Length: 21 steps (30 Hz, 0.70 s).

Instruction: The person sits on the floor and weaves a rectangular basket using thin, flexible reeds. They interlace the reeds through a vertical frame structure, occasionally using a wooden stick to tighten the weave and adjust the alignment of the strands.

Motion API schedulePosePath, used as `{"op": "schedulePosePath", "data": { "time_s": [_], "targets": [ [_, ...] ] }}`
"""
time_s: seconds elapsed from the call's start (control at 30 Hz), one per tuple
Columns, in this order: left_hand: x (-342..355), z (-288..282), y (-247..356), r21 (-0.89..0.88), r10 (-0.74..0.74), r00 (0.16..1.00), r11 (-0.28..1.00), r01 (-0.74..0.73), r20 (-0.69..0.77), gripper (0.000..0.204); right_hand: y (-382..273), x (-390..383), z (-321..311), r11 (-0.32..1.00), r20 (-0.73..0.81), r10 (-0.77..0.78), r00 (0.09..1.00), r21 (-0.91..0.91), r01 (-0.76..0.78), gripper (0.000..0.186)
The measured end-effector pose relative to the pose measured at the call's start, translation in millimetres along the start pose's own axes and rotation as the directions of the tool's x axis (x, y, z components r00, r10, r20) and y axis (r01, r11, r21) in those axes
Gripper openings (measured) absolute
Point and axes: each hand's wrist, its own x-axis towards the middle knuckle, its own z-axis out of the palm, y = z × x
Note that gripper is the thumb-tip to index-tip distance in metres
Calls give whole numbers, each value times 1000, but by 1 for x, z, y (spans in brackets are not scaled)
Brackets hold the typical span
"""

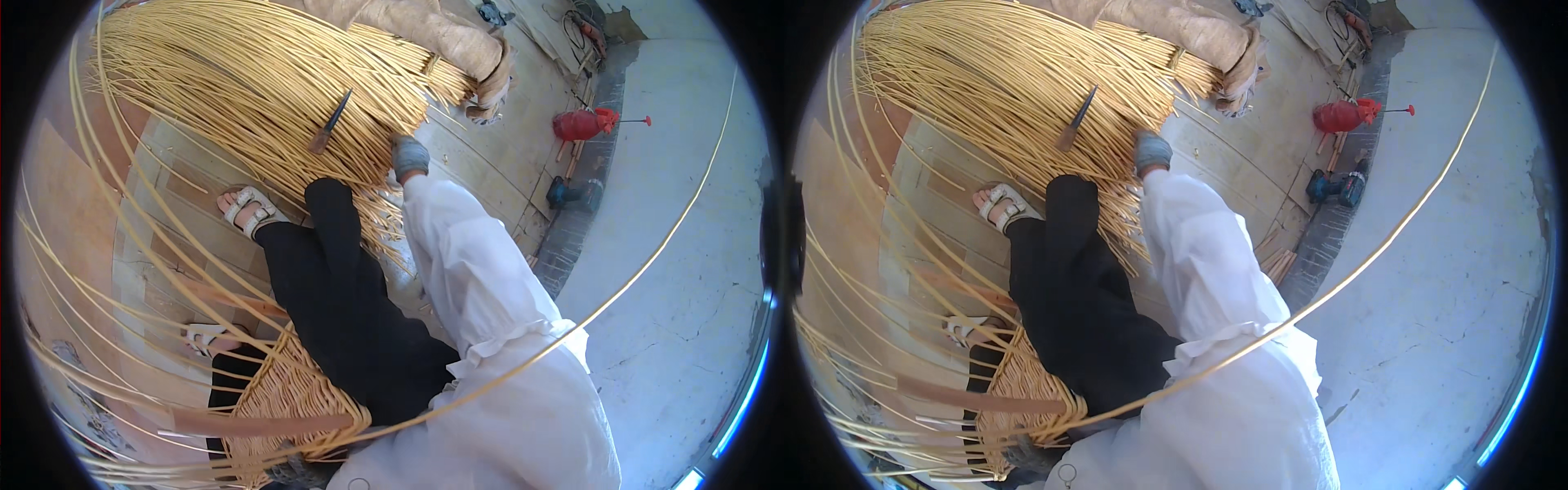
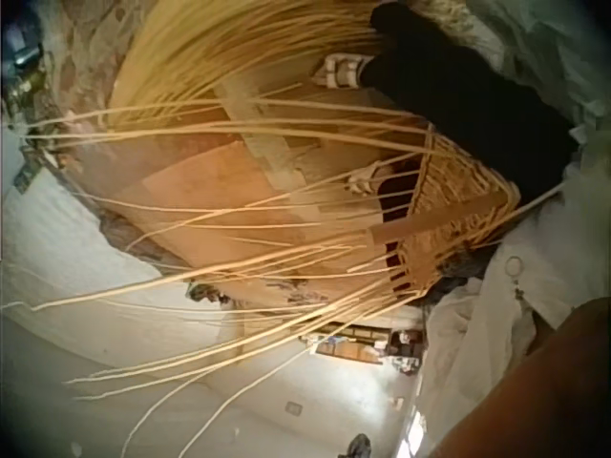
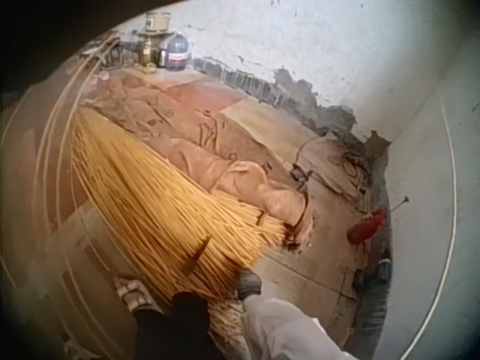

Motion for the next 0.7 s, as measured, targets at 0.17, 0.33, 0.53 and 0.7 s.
{"op": "schedulePosePath", "data": {
  "time_s": [0.17,0.33,0.53,0.7],
  "targets": [
    [4,1,-1,1,0,1000,1000,0,3,56,-56,52,10,876,150,463,874,76,-477,25],
    [2,0,-2,-6,0,1000,1000,0,-15,54,-40,45,20,968,25,-17,1000,-249,22,23],
    [-12,-8,3,-8,-20,999,1000,20,-51,52,-17,-29,-31,973,-350,-185,918,63,220,16],
    [6,-25,23,-117,-120,993,986,119,-2,55,122,-105,-129,869,-297,306,904,475,-138,19]
  ]
}}
